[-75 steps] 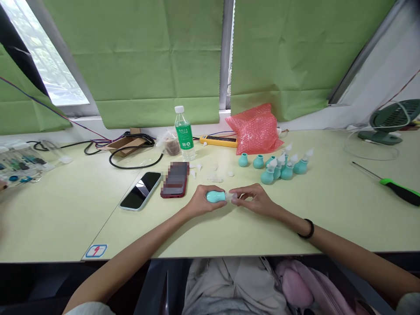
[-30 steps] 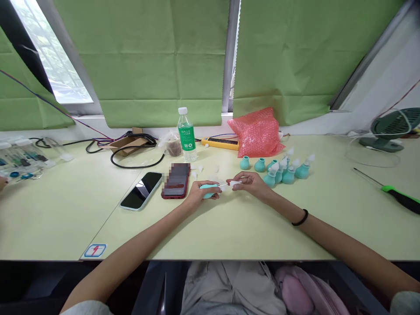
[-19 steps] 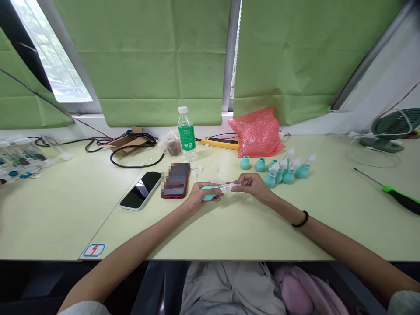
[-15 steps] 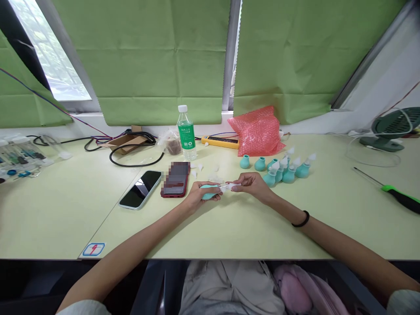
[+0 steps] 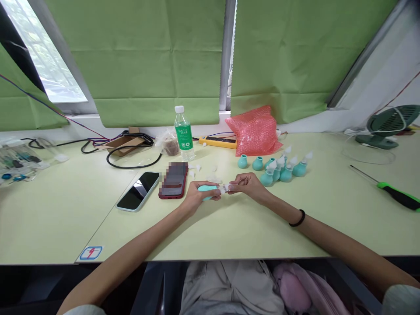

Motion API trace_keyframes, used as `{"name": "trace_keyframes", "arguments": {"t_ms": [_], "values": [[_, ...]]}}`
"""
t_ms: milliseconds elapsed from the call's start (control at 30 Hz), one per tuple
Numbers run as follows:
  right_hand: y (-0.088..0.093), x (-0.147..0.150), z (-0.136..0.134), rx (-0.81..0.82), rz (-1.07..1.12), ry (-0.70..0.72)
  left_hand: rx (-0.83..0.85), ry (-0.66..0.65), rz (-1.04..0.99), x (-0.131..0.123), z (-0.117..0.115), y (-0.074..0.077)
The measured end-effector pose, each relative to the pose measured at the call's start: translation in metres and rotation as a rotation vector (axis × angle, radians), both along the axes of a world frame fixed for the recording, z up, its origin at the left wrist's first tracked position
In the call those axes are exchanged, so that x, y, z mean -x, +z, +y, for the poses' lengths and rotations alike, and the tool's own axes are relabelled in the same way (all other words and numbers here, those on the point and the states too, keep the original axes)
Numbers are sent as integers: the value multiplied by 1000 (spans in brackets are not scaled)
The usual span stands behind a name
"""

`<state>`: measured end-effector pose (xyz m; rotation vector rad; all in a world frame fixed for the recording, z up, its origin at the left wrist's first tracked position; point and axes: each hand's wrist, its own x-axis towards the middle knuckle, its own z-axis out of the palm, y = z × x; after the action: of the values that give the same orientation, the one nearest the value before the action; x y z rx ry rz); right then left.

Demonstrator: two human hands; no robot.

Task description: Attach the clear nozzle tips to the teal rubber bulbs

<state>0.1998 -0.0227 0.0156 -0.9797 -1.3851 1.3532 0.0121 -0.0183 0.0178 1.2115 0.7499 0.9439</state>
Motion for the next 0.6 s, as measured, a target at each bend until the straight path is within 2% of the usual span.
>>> {"name": "trace_keyframes", "arguments": {"t_ms": [367, 600], "values": [[-7, 2, 0, 89, 136, 55, -4, 10, 10, -2, -5, 4], [-5, 3, -2, 76, 121, 4, -48, 34, 73, -2, -5, 2]]}}
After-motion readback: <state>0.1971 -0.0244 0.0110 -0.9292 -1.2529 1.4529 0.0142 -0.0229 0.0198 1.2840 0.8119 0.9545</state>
